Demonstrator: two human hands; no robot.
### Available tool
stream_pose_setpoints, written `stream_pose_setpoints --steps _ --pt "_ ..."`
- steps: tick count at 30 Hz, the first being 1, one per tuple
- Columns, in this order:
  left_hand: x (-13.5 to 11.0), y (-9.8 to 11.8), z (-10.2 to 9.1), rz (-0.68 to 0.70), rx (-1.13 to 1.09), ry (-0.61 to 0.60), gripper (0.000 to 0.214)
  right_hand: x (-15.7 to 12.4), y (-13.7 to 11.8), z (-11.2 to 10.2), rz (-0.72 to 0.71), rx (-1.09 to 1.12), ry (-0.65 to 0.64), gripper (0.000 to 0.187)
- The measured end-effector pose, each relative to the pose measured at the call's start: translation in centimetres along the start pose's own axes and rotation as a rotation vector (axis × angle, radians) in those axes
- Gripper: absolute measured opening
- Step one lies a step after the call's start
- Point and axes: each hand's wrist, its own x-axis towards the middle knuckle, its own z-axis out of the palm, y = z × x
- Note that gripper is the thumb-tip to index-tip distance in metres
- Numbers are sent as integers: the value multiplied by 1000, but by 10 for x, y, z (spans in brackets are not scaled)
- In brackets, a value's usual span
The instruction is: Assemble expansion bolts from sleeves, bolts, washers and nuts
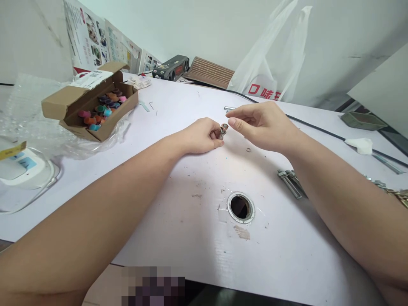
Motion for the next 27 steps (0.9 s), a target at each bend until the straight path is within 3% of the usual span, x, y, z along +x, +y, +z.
stream_pose_setpoints --steps 5,11,16,22,27 --pt "1 0 0 -3 38 1 15 1 2 3 -52 57 -96 21" --pt "2 1 1 -30 36 22 14 4 5 3 43 62 -5 30" --pt "2 1 1 -24 38 6 13 -4 7 -11 122 -2 9 32" --pt "4 -2 2 -51 22 -5 8 -28 30 -21 357 -257 -188 23" --pt "2 2 1 -65 36 -1 8 -29 40 -16 389 -318 -305 25"
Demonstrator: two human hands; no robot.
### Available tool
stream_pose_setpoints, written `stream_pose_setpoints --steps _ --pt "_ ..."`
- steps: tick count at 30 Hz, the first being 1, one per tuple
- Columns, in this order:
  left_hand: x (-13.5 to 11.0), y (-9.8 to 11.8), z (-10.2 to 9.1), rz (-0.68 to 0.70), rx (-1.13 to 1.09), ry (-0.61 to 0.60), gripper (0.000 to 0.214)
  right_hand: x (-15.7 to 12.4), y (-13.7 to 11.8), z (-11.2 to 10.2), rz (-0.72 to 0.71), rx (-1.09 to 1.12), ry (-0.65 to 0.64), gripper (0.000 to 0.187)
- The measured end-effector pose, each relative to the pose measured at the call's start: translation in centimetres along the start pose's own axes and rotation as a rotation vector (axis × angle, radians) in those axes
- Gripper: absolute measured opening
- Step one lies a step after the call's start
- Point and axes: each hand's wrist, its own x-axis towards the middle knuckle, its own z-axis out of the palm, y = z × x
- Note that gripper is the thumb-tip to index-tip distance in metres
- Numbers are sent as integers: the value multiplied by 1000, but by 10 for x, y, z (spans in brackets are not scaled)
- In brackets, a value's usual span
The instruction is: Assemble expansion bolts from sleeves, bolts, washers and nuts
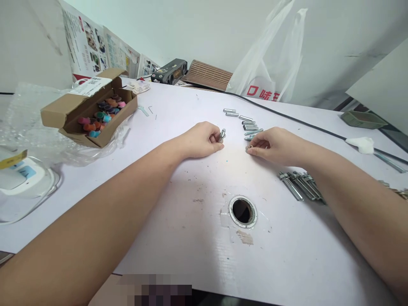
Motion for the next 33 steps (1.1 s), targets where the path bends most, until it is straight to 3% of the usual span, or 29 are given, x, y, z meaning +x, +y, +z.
stream_pose_setpoints --steps 14,25,29,33 --pt "-1 1 -1 -7 5 -17 10 -5 -1 3 -13 -107 -100 17" --pt "-2 2 -2 -7 40 -6 10 -1 2 -3 13 -74 -228 27" --pt "-2 2 -2 2 42 -14 11 -3 0 -4 -28 -11 -129 36" --pt "-2 1 -1 -2 30 -8 11 -2 3 3 -76 31 -60 30"
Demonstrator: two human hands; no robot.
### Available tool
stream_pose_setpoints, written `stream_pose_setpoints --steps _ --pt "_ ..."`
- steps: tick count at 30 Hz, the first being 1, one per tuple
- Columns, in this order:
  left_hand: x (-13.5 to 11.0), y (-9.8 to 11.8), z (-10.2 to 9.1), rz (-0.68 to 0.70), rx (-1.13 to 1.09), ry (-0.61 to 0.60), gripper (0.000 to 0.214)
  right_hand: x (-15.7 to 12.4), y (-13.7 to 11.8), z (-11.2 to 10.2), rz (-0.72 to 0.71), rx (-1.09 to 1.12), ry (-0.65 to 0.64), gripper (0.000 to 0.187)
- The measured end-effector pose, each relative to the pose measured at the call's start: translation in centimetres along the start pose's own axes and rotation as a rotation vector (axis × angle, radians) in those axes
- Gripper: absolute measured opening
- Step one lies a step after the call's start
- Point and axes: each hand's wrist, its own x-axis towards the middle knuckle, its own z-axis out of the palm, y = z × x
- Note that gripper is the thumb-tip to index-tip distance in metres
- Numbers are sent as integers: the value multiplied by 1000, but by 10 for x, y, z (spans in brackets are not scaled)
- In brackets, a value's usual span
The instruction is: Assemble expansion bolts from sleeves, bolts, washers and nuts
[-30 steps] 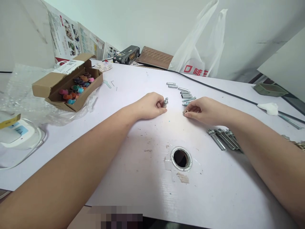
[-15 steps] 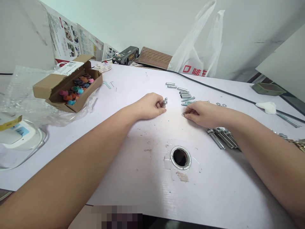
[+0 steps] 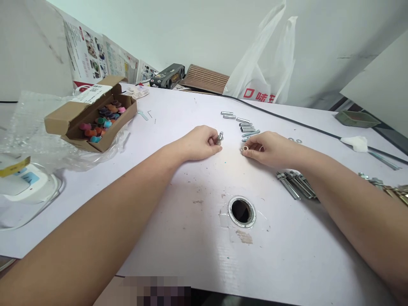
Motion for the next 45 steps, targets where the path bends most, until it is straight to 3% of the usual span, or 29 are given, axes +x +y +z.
stream_pose_setpoints --steps 10,19,25,28,40,45 --pt "-2 3 0 25 40 19 20 -1 -4 5 -17 -129 -120 22" --pt "-2 6 1 5 36 26 21 8 -31 -18 -91 190 -66 41" --pt "-4 7 0 24 19 22 20 23 -54 -4 -109 513 105 38" --pt "-2 5 1 41 13 8 9 29 -61 5 -107 640 137 37" --pt "1 -2 4 77 -4 8 8 35 -53 12 -70 871 51 44" --pt "2 -3 5 75 9 25 11 36 -48 13 -67 882 80 42"
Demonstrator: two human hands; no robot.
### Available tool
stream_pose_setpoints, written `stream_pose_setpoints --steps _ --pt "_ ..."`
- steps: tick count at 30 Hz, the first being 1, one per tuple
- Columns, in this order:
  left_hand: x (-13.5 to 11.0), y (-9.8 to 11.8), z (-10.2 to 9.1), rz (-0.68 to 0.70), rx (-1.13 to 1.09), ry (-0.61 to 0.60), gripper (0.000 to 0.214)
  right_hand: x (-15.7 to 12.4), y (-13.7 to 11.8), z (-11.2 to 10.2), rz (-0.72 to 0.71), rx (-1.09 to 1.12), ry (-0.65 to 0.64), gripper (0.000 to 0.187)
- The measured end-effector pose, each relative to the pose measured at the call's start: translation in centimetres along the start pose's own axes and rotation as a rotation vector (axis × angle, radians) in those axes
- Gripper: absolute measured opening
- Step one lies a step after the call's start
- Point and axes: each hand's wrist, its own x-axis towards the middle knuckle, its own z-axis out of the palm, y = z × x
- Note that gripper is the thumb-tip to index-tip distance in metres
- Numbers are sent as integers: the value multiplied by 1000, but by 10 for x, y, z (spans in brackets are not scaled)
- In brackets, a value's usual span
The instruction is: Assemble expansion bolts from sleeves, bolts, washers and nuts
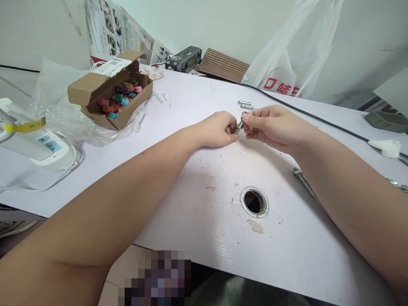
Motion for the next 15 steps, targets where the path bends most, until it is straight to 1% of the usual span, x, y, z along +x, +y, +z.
stream_pose_setpoints --steps 2,4,8,10,13,15 --pt "0 -1 0 15 -1 5 12 -2 -1 -2 -44 -65 1 40" --pt "1 -2 0 19 -11 4 11 -5 -4 -3 -102 -191 1 36" --pt "1 -3 0 -1 -28 -2 9 -12 -10 -2 -289 -461 38 31" --pt "1 -4 1 4 -41 -5 8 -14 -12 -1 -364 -555 18 29" --pt "1 -7 2 28 -68 -16 7 -15 -14 -3 -379 -665 -58 26" --pt "1 -9 2 44 -82 -23 8 -15 -15 -3 -372 -703 -72 27"
